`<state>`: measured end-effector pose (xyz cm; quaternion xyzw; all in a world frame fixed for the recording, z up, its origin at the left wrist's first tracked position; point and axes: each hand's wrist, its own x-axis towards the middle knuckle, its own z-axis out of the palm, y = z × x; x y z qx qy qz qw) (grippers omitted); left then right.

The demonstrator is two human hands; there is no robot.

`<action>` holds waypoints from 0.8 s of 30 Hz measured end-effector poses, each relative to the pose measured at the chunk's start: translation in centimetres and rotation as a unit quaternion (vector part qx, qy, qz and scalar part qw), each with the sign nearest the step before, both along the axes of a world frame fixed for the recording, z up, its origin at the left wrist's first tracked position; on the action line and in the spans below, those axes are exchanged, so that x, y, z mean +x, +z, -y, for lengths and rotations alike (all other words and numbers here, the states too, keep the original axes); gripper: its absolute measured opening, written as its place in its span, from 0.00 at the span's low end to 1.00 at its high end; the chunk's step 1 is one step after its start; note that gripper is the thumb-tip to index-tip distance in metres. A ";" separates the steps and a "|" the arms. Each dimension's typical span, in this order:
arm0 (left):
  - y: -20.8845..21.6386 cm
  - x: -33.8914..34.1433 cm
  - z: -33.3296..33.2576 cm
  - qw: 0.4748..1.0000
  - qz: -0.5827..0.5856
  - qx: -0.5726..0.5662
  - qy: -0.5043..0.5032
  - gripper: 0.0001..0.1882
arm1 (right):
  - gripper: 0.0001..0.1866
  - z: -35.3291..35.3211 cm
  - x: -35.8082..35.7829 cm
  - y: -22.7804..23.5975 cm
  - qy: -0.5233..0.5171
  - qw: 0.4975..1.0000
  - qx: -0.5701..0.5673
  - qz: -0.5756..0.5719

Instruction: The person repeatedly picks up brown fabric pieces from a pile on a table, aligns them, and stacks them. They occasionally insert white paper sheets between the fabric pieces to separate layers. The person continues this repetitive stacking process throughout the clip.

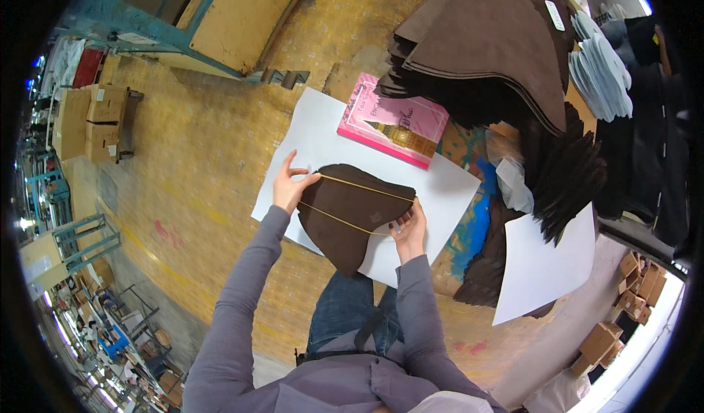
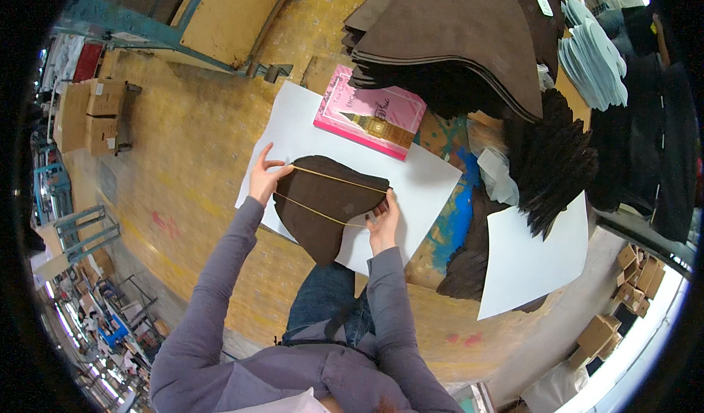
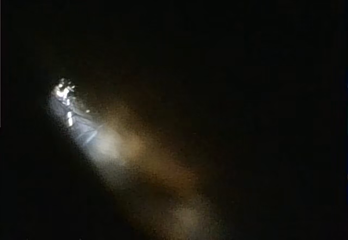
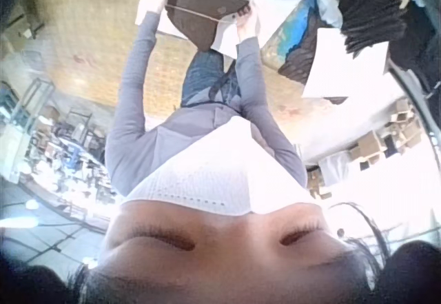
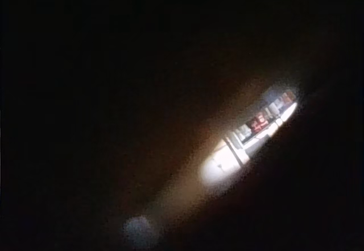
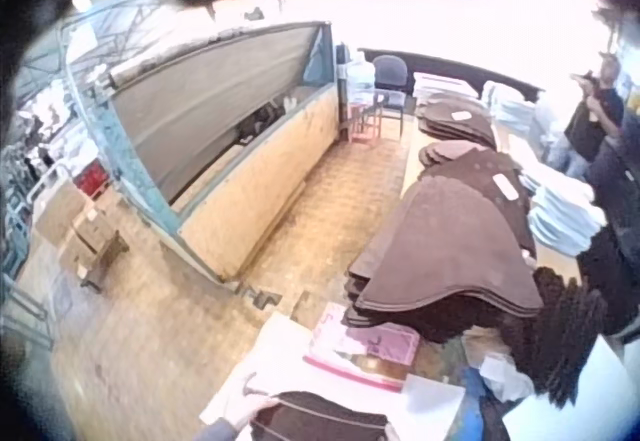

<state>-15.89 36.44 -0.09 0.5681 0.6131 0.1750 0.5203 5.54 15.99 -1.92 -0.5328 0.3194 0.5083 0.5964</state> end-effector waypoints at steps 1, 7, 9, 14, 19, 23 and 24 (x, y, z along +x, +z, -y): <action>-0.9 0.3 -0.9 0.999 0.000 -0.035 0.001 0.44 | 0.34 -0.5 -0.2 -1.0 -0.007 1.000 0.007 -0.001; -0.7 1.5 -2.9 0.968 -0.056 -0.239 -0.054 0.36 | 0.34 -0.2 0.7 -2.7 -0.017 0.999 0.019 -0.030; -0.5 1.7 -3.1 0.965 -0.036 -0.257 -0.044 0.37 | 0.32 -0.7 0.2 -2.5 -0.032 0.999 0.017 -0.003; -0.4 1.6 -3.0 0.964 -0.032 -0.261 -0.031 0.39 | 0.28 -2.2 -0.7 -0.3 -0.075 0.996 0.036 0.020; -1.2 1.4 -3.4 0.961 -0.041 -0.266 -0.067 0.38 | 0.27 -2.1 0.5 -0.6 -0.078 0.995 0.052 -0.034; -1.9 1.2 -3.5 0.958 -0.037 -0.279 -0.057 0.37 | 0.27 -2.0 0.8 -0.5 -0.056 0.993 0.080 -0.063; -1.9 1.2 -3.8 0.956 -0.038 -0.283 -0.061 0.37 | 0.27 -2.0 0.9 -0.7 -0.058 0.993 0.076 -0.067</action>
